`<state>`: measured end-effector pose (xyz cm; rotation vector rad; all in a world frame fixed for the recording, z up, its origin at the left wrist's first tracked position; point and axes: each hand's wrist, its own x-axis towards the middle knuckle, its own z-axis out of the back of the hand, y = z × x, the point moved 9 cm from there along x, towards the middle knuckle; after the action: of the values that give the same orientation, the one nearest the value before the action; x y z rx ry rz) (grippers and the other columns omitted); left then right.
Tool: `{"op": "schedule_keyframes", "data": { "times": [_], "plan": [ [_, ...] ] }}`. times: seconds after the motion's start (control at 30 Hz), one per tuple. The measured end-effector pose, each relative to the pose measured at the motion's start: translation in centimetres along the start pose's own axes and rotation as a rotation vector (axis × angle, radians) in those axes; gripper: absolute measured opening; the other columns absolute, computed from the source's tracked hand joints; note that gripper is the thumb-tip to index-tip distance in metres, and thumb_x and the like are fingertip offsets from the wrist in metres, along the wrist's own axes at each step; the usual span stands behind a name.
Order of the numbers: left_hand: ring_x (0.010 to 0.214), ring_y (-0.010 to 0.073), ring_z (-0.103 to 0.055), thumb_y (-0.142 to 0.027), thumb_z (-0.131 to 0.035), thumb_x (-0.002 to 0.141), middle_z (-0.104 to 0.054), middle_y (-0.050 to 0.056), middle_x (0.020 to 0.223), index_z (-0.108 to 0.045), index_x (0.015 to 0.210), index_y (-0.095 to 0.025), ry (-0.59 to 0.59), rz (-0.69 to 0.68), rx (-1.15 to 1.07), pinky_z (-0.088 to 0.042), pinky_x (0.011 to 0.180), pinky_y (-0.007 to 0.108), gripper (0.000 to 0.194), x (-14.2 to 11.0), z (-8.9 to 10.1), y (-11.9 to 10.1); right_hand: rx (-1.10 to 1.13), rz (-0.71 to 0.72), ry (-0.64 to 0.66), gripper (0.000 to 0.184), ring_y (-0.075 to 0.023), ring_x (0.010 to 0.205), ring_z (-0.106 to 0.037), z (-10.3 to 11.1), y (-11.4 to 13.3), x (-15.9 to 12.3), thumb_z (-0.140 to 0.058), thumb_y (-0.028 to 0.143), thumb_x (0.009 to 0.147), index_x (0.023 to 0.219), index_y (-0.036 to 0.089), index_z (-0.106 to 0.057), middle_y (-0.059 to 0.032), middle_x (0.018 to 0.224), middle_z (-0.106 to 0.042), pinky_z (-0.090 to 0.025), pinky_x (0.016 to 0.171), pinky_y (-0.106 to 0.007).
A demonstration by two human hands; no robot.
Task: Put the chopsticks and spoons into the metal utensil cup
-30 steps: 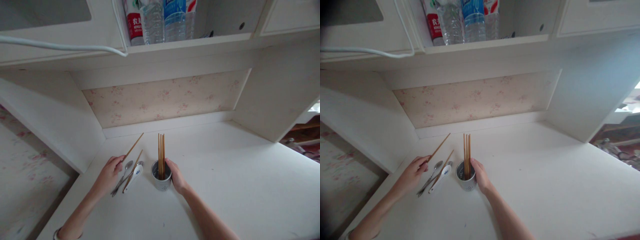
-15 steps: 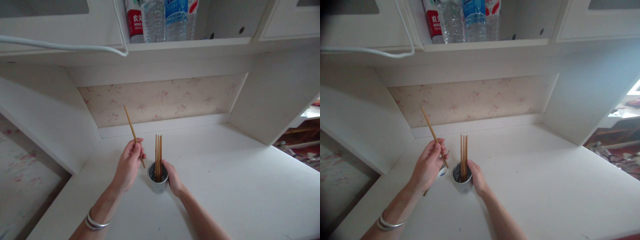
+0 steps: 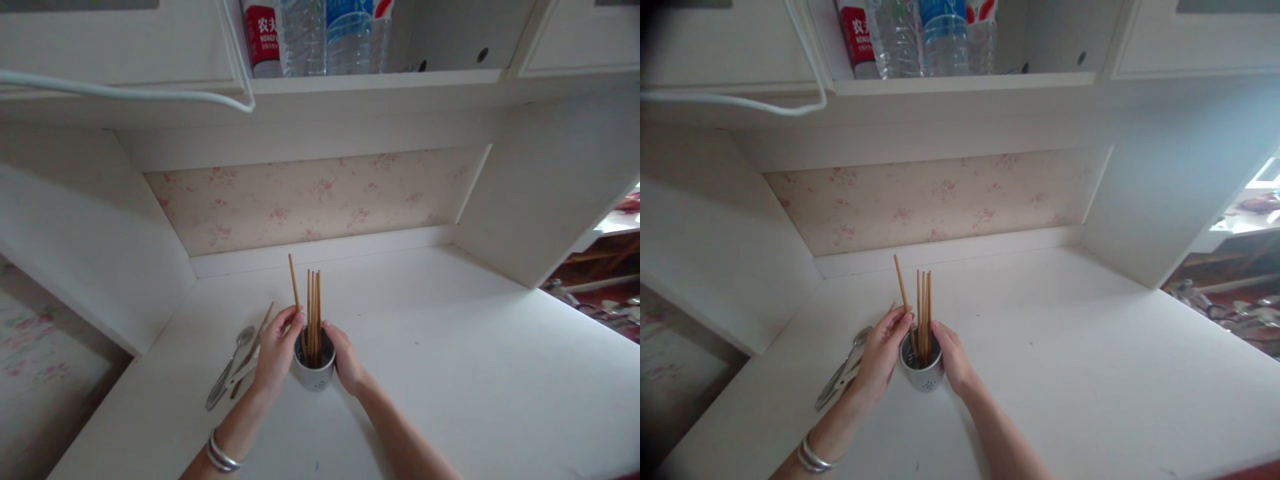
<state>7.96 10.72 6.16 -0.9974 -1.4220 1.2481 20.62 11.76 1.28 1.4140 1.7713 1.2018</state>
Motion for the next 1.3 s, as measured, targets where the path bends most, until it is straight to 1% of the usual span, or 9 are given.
{"op": "schedule_keyframes", "data": {
  "times": [0.2, 0.37, 0.67, 0.77, 0.9, 1.0, 1.17, 1.23, 1.3],
  "plan": [
    [0.101, 0.0230, -0.064, -0.040, -0.065, 0.080, -0.072, 0.008, 0.108, -0.070, 0.102, -0.018, 0.027, 0.047, 0.048, -0.049, 0.092, 0.035, 0.031, -0.8, -0.3, 1.4, 0.008, -0.008, 0.019, 0.038, -0.0239, 0.100, -0.062, -0.1, 0.0, -0.1, -0.051, 0.048, 0.093, 0.103, 0.017, -0.071, -0.0062, 0.103, -0.072, -0.042, 0.098, -0.040],
    [0.115, 0.0248, -0.059, -0.034, -0.066, 0.080, -0.069, 0.007, 0.118, -0.068, 0.111, -0.020, 0.131, 0.089, -0.039, -0.042, 0.103, 0.040, 0.034, -1.7, -0.6, 1.3, 0.009, -0.015, 0.014, 0.041, -0.0245, 0.108, -0.059, -0.2, 0.3, -0.2, -0.052, 0.050, 0.091, 0.106, 0.017, -0.070, -0.0070, 0.108, -0.071, -0.037, 0.104, -0.041],
    [0.130, 0.0226, -0.046, -0.038, -0.057, 0.089, -0.055, 0.005, 0.137, -0.062, 0.123, -0.023, 0.242, 0.027, -0.076, -0.033, 0.111, 0.037, 0.037, -2.8, -0.6, 1.7, -0.017, -0.053, -0.022, 0.041, -0.0257, 0.102, -0.062, 0.0, -0.3, -0.3, -0.053, 0.051, 0.089, 0.103, 0.018, -0.071, -0.0067, 0.104, -0.072, -0.040, 0.100, -0.042],
    [0.133, 0.0248, -0.043, -0.041, -0.061, 0.086, -0.048, 0.007, 0.145, -0.051, 0.134, -0.025, 0.322, 0.091, -0.213, -0.034, 0.111, 0.038, 0.052, -3.4, -1.0, 2.9, -0.008, -0.060, -0.036, 0.041, -0.0261, 0.102, -0.062, 0.2, -0.6, -0.3, -0.052, 0.052, 0.090, 0.102, 0.018, -0.071, -0.0068, 0.104, -0.072, -0.041, 0.099, -0.042],
    [0.136, 0.0300, -0.039, -0.033, -0.083, 0.065, -0.041, 0.012, 0.149, -0.032, 0.146, -0.024, 0.452, 0.129, -0.347, -0.030, 0.114, 0.043, 0.096, -4.5, -2.0, 3.4, -0.041, -0.081, -0.092, 0.042, -0.0266, 0.099, -0.064, 0.8, -1.0, -0.6, -0.054, 0.053, 0.088, 0.100, 0.017, -0.072, -0.0076, 0.102, -0.073, -0.044, 0.095, -0.041],
    [0.136, 0.0326, -0.038, -0.027, -0.087, 0.058, -0.044, 0.014, 0.147, -0.037, 0.143, -0.023, 0.444, 0.082, -0.342, -0.027, 0.114, 0.046, 0.099, -4.6, -2.1, 2.7, -0.071, -0.082, -0.123, 0.043, -0.0270, 0.097, -0.065, 1.0, -1.1, -0.8, -0.054, 0.054, 0.087, 0.100, 0.017, -0.072, -0.0080, 0.101, -0.073, -0.046, 0.091, -0.040],
    [0.124, 0.0323, -0.051, -0.023, -0.085, 0.061, -0.058, 0.014, 0.132, -0.053, 0.130, -0.020, 0.435, 0.020, -0.357, -0.036, 0.108, 0.045, 0.076, -4.6, -2.2, 1.7, -0.234, 0.094, -0.329, 0.038, -0.0256, 0.093, -0.062, 2.1, 1.4, -1.7, -0.057, 0.055, 0.085, 0.097, 0.021, -0.068, -0.0059, 0.097, -0.071, -0.046, 0.085, -0.037],
    [0.119, 0.0316, -0.054, -0.020, -0.085, 0.059, -0.061, 0.013, 0.126, -0.056, 0.126, -0.021, 0.407, 0.033, -0.362, -0.038, 0.105, 0.044, 0.073, -4.5, -2.0, 1.8, -0.355, 0.273, -0.480, 0.030, -0.0222, 0.089, -0.060, 2.3, 4.4, -3.1, -0.059, 0.050, 0.085, 0.093, 0.022, -0.066, -0.0037, 0.090, -0.068, -0.045, 0.083, -0.034],
    [0.114, 0.0308, -0.057, -0.017, -0.086, 0.056, -0.064, 0.013, 0.121, -0.057, 0.123, -0.021, 0.394, 0.043, -0.383, -0.041, 0.102, 0.044, 0.073, -4.5, -2.0, 1.9, -0.498, 0.481, -0.571, 0.024, -0.0192, 0.083, -0.057, 0.9, 8.2, -4.7, -0.058, 0.045, 0.087, 0.086, 0.022, -0.063, -0.0019, 0.082, -0.064, -0.043, 0.079, -0.031]
  ]
}}
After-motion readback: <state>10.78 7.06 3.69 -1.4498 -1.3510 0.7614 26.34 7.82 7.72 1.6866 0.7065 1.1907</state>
